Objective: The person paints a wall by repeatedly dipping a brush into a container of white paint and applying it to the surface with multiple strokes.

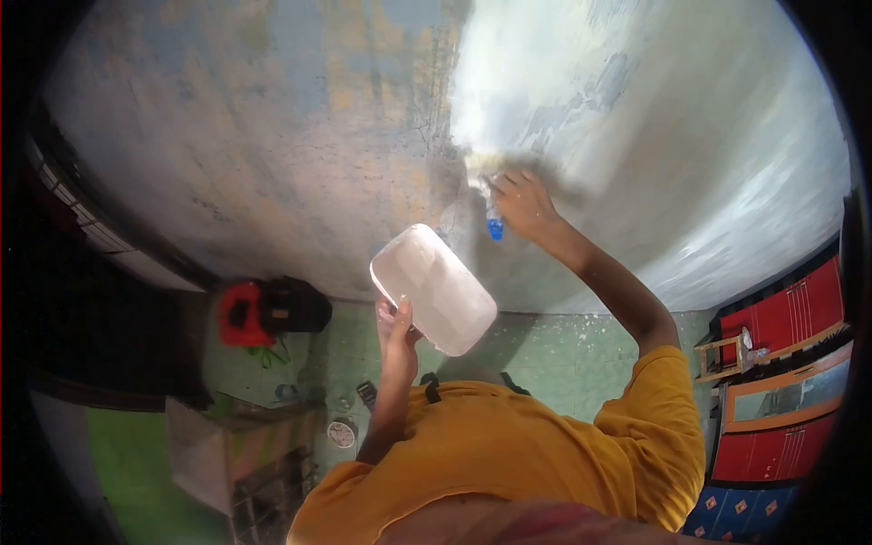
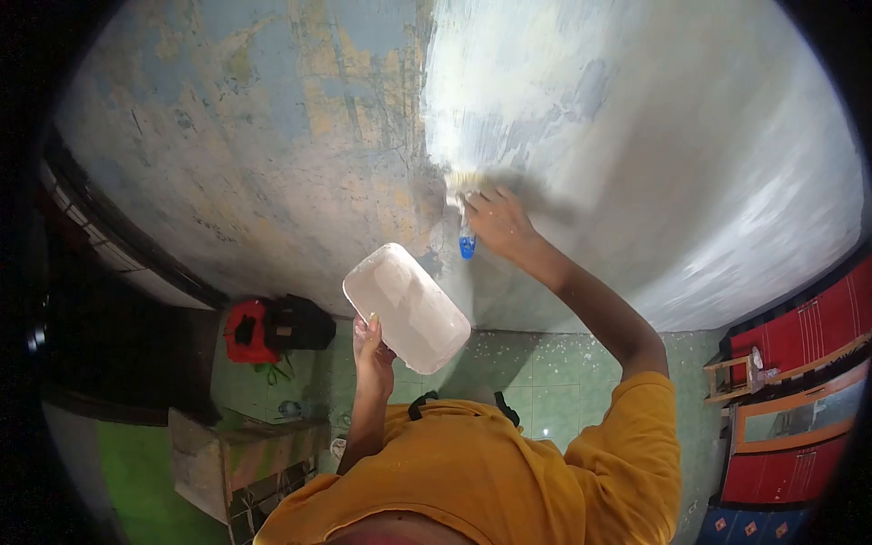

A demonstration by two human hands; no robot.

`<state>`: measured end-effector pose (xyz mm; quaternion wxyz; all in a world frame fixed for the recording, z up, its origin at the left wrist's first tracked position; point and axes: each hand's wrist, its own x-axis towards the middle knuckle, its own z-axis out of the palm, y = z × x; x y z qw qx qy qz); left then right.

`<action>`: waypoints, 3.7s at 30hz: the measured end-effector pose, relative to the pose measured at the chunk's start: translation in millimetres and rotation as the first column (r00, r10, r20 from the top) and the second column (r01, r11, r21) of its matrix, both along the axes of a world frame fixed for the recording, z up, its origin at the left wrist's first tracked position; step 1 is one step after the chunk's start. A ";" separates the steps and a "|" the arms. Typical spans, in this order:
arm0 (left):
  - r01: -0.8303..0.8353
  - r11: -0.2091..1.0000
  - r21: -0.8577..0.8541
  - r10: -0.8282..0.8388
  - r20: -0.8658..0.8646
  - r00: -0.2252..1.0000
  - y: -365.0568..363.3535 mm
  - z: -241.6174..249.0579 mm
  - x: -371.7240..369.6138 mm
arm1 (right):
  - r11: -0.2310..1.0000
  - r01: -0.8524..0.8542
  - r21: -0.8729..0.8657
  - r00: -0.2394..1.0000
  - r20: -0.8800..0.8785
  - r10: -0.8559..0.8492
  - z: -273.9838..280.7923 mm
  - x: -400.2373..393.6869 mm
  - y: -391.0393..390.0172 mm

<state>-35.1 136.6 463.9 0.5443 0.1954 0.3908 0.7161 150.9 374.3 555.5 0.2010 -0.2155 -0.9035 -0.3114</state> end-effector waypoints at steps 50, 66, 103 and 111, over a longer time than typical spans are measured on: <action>-0.061 0.997 -0.047 0.061 -0.010 0.998 0.2 13.0 -7.3 | 0.973 -0.232 0.011 0.910 -0.351 0.220 146.2 11.0 0.4; 0.045 0.998 -0.050 -0.047 -0.036 0.998 11.5 4.9 -1.5 | 0.975 -0.103 -0.198 0.971 -0.232 0.056 53.4 48.7 1.0; 0.043 0.996 -0.072 -0.045 -0.023 0.999 7.9 6.6 -6.7 | 0.900 0.155 0.407 0.971 -0.229 -0.064 175.7 7.2 28.6; 0.001 0.997 -0.075 -0.005 -0.043 0.999 5.5 7.3 -13.1 | 0.988 0.073 -0.139 0.995 -0.053 -0.081 -39.5 9.7 -12.8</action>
